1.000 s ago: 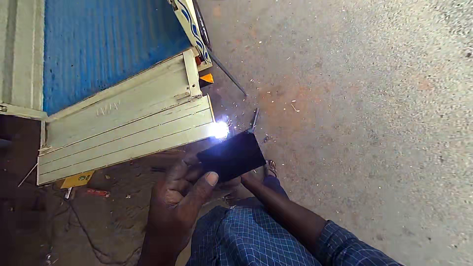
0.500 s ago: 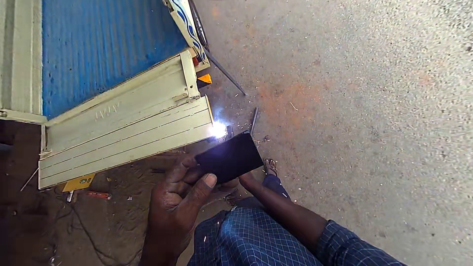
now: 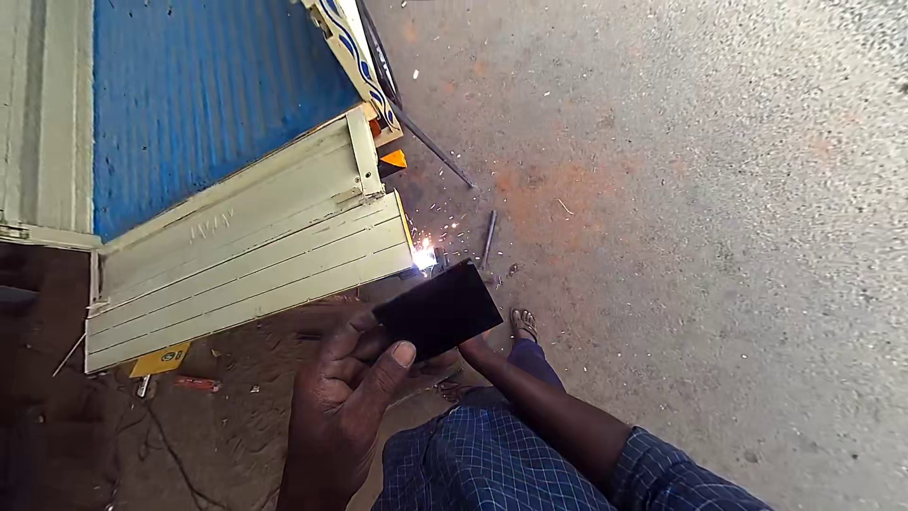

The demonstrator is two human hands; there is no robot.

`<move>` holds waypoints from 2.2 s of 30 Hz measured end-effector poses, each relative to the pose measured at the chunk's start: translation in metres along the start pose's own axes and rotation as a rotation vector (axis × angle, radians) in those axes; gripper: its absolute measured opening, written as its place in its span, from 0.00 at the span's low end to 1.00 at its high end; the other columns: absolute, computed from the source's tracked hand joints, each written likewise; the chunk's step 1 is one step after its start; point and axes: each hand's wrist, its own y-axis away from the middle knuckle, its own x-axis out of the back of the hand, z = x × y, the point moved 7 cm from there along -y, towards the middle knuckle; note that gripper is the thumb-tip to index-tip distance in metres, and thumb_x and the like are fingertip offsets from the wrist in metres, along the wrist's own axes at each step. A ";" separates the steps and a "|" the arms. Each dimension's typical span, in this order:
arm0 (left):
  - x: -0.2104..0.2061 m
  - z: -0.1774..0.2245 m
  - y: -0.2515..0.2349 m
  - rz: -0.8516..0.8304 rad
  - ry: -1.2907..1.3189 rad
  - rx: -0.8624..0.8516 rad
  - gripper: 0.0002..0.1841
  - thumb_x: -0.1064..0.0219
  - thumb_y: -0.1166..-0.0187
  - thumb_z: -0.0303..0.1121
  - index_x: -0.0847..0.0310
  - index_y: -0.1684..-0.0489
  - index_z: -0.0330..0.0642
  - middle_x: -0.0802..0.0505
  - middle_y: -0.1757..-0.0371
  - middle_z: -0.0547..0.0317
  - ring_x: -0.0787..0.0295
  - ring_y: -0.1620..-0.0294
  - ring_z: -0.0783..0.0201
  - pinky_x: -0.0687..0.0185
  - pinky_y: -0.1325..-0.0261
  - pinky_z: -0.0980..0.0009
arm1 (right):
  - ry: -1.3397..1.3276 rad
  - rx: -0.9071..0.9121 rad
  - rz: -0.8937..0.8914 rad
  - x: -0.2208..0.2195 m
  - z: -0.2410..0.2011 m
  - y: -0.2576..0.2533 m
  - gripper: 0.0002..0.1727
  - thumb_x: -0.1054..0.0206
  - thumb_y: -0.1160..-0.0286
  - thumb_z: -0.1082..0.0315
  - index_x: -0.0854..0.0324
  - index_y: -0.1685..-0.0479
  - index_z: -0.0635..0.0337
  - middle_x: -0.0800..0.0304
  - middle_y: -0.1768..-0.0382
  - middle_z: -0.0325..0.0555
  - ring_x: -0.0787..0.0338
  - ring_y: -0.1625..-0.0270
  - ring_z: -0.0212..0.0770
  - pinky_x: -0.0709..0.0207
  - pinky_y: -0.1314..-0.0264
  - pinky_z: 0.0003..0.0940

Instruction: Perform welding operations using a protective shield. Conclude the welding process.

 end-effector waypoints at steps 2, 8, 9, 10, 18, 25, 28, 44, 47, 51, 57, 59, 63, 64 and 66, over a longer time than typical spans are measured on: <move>-0.001 -0.001 0.000 -0.003 -0.001 0.005 0.18 0.35 0.15 0.27 0.24 0.28 0.37 0.09 0.44 0.33 0.05 0.51 0.38 0.05 0.45 0.46 | 0.045 -0.137 -0.010 -0.005 0.015 -0.005 0.31 0.50 0.07 0.48 0.44 0.11 0.49 0.12 0.56 0.58 0.10 0.63 0.53 0.14 0.59 0.54; -0.003 -0.003 0.002 0.005 0.006 0.009 0.18 0.34 0.16 0.27 0.23 0.29 0.38 0.08 0.44 0.35 0.04 0.51 0.39 0.05 0.45 0.48 | 0.089 -0.447 -0.117 0.016 -0.075 0.025 0.29 0.57 0.03 0.54 0.47 0.08 0.54 0.14 0.52 0.59 0.12 0.57 0.54 0.18 0.48 0.51; -0.004 -0.003 0.002 0.008 0.003 0.011 0.19 0.34 0.16 0.27 0.23 0.28 0.38 0.08 0.45 0.35 0.04 0.51 0.39 0.05 0.45 0.47 | 0.093 -0.486 -0.111 0.023 -0.101 0.033 0.28 0.57 0.02 0.56 0.46 0.09 0.56 0.14 0.49 0.60 0.12 0.55 0.54 0.19 0.46 0.50; -0.005 -0.003 0.003 0.009 -0.009 0.015 0.19 0.34 0.16 0.27 0.22 0.28 0.40 0.07 0.45 0.37 0.04 0.51 0.41 0.04 0.46 0.49 | 0.094 -0.473 -0.098 0.028 -0.115 0.039 0.28 0.56 0.02 0.58 0.45 0.09 0.59 0.13 0.48 0.62 0.12 0.55 0.55 0.19 0.46 0.51; -0.007 -0.003 0.003 -0.002 0.001 0.021 0.19 0.34 0.17 0.26 0.23 0.28 0.40 0.08 0.45 0.37 0.05 0.50 0.41 0.05 0.46 0.47 | 0.115 -0.397 -0.101 0.032 -0.121 0.042 0.29 0.56 0.03 0.59 0.46 0.09 0.60 0.13 0.47 0.64 0.11 0.53 0.56 0.18 0.45 0.52; -0.008 -0.003 0.000 -0.025 -0.005 0.016 0.19 0.36 0.15 0.27 0.25 0.27 0.38 0.09 0.44 0.33 0.05 0.50 0.36 0.06 0.44 0.44 | 0.136 -0.075 0.000 0.004 -0.007 0.005 0.30 0.51 0.07 0.47 0.40 0.14 0.55 0.13 0.66 0.56 0.12 0.70 0.53 0.16 0.68 0.53; -0.009 -0.004 -0.001 -0.021 0.004 0.011 0.19 0.36 0.15 0.26 0.25 0.27 0.36 0.09 0.43 0.31 0.06 0.49 0.35 0.06 0.43 0.44 | 0.190 -0.287 -0.083 0.008 -0.027 0.009 0.29 0.53 0.06 0.47 0.42 0.12 0.49 0.11 0.58 0.58 0.09 0.56 0.59 0.16 0.50 0.60; 0.009 -0.004 -0.003 0.187 0.142 0.005 0.18 0.40 0.14 0.25 0.27 0.27 0.40 0.10 0.41 0.36 0.05 0.49 0.41 0.07 0.42 0.45 | 0.222 -0.079 0.077 0.004 0.009 -0.003 0.33 0.53 0.08 0.44 0.46 0.09 0.46 0.11 0.62 0.50 0.09 0.65 0.51 0.13 0.59 0.58; 0.022 0.001 -0.004 0.296 0.232 -0.040 0.18 0.44 0.13 0.23 0.29 0.27 0.42 0.10 0.40 0.38 0.05 0.48 0.43 0.07 0.41 0.46 | 0.187 -0.065 0.098 0.003 0.016 -0.011 0.35 0.52 0.10 0.40 0.46 0.08 0.42 0.11 0.64 0.49 0.09 0.68 0.49 0.12 0.61 0.57; 0.023 0.004 -0.006 0.338 0.287 -0.060 0.18 0.46 0.12 0.23 0.31 0.26 0.42 0.11 0.39 0.36 0.06 0.45 0.42 0.09 0.39 0.46 | 0.200 -0.069 0.103 0.001 0.020 -0.016 0.33 0.50 0.10 0.40 0.42 0.11 0.42 0.11 0.66 0.48 0.09 0.69 0.49 0.12 0.62 0.57; 0.010 0.002 -0.010 0.254 0.257 -0.048 0.19 0.43 0.14 0.22 0.30 0.26 0.41 0.11 0.40 0.34 0.05 0.48 0.40 0.07 0.41 0.45 | 0.173 -0.068 0.076 -0.003 0.017 -0.018 0.33 0.49 0.11 0.40 0.40 0.12 0.46 0.13 0.67 0.49 0.11 0.70 0.50 0.14 0.63 0.57; 0.005 0.001 -0.010 0.192 0.200 -0.034 0.20 0.40 0.14 0.23 0.30 0.25 0.41 0.11 0.40 0.34 0.05 0.48 0.40 0.07 0.43 0.46 | 0.183 -0.059 0.073 -0.004 0.017 -0.018 0.32 0.49 0.10 0.41 0.38 0.14 0.46 0.13 0.67 0.49 0.11 0.70 0.49 0.14 0.64 0.56; -0.004 -0.003 -0.009 0.062 0.030 -0.009 0.20 0.37 0.15 0.25 0.28 0.25 0.39 0.10 0.40 0.33 0.06 0.48 0.36 0.07 0.43 0.41 | 0.281 -0.053 0.085 -0.003 0.010 -0.012 0.30 0.47 0.10 0.45 0.34 0.17 0.51 0.09 0.58 0.55 0.07 0.58 0.56 0.15 0.52 0.62; -0.006 -0.004 -0.009 0.034 -0.002 -0.009 0.21 0.36 0.16 0.25 0.26 0.25 0.39 0.10 0.41 0.33 0.06 0.48 0.36 0.06 0.44 0.41 | 0.280 -0.057 0.090 -0.003 0.011 -0.010 0.31 0.46 0.11 0.45 0.35 0.15 0.51 0.08 0.53 0.56 0.07 0.52 0.57 0.15 0.47 0.64; -0.011 -0.005 -0.008 -0.017 -0.057 -0.012 0.20 0.37 0.15 0.25 0.26 0.26 0.38 0.10 0.41 0.33 0.06 0.48 0.35 0.06 0.44 0.42 | 0.251 -0.068 0.085 -0.003 0.015 -0.009 0.32 0.46 0.11 0.44 0.35 0.14 0.50 0.08 0.52 0.56 0.07 0.50 0.56 0.16 0.45 0.64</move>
